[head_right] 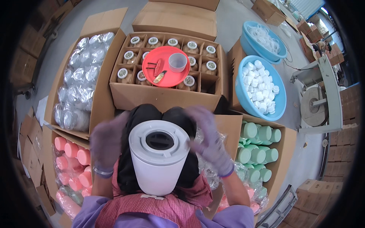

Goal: The person assembles electric kettles by inserting inner metal liners into plastic outer shells, attaching lids, and wrapping each unit in plastic. The person handles white and pink kettles, placing finished units into a cardboard box.

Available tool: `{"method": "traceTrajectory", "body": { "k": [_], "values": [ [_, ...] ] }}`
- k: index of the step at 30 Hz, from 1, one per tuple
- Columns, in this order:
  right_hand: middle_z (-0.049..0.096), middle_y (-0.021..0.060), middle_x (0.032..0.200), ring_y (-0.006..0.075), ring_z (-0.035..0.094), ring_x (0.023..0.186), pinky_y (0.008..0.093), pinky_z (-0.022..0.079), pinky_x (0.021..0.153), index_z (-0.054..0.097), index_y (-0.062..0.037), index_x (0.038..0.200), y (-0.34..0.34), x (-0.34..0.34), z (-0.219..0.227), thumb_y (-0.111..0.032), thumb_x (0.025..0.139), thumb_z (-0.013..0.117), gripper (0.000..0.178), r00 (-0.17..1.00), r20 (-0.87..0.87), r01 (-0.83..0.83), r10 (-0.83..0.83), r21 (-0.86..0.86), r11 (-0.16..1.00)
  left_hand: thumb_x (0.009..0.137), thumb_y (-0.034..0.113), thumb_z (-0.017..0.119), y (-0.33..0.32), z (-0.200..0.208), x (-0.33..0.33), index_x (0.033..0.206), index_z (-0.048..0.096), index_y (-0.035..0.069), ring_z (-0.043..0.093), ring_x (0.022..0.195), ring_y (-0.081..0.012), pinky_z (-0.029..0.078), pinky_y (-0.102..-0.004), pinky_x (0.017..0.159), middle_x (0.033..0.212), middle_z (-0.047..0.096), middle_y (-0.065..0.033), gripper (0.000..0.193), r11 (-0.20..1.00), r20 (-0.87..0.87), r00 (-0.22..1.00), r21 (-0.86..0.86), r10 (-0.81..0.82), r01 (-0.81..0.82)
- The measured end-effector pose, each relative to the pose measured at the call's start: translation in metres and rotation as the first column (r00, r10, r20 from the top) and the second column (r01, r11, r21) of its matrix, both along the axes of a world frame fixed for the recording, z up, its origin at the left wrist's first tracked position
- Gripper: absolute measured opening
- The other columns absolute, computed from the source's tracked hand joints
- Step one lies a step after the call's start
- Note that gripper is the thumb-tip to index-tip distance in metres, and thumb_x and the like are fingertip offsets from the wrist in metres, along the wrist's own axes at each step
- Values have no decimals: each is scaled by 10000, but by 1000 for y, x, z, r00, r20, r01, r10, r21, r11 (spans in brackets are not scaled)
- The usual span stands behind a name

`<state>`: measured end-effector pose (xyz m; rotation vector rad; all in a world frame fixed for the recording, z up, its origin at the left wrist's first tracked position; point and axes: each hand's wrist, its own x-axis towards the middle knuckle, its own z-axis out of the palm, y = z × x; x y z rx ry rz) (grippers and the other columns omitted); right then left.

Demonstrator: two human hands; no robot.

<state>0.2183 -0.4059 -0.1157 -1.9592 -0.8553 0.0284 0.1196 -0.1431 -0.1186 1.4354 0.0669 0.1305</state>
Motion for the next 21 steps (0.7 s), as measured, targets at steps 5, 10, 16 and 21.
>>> {"method": "traceTrajectory", "body": {
  "k": [5, 10, 16, 21],
  "values": [
    [515, 167, 1356, 364, 425, 1329, 477, 340, 1117, 545, -65, 1343, -33, 6, -1, -402, 683, 838, 797, 992, -129, -16, -9, -189, 982, 936, 285, 562, 13, -18, -5, 1194, 631, -45, 606, 1143, -330, 430, -434, 1037, 1223, 642, -187, 425, 944, 210, 958, -221, -198, 243],
    [486, 166, 1411, 358, 386, 1387, 485, 285, 1157, 531, -51, 1361, 15, -2, 35, -308, 674, 832, 793, 922, -161, -352, 352, 28, 935, 879, 259, 628, -2, 24, 17, 1287, 568, -104, 618, 1133, -257, 445, -359, 1030, 1280, 620, -210, 549, 977, -33, 988, -159, -152, 144],
    [521, 171, 1321, 335, 488, 1263, 429, 394, 1077, 521, -10, 1334, -4, 3, 15, -248, 770, 801, 673, 955, -296, -20, 22, 10, 1000, 886, 147, 570, 16, 17, 8, 1140, 686, -27, 637, 1104, -247, 456, -340, 1013, 1230, 664, -155, 329, 999, -155, 986, 13, 54, -53],
    [530, 172, 1306, 330, 529, 1226, 412, 430, 1042, 531, -24, 1338, -31, 20, -3, -225, 782, 789, 646, 948, -184, 193, -261, -318, 928, 889, 456, 625, 33, -15, 7, 1227, 618, -10, 560, 1154, -282, 310, -419, 1141, 1217, 604, -148, 576, 877, 253, 942, -372, -221, 305]
  ]
}}
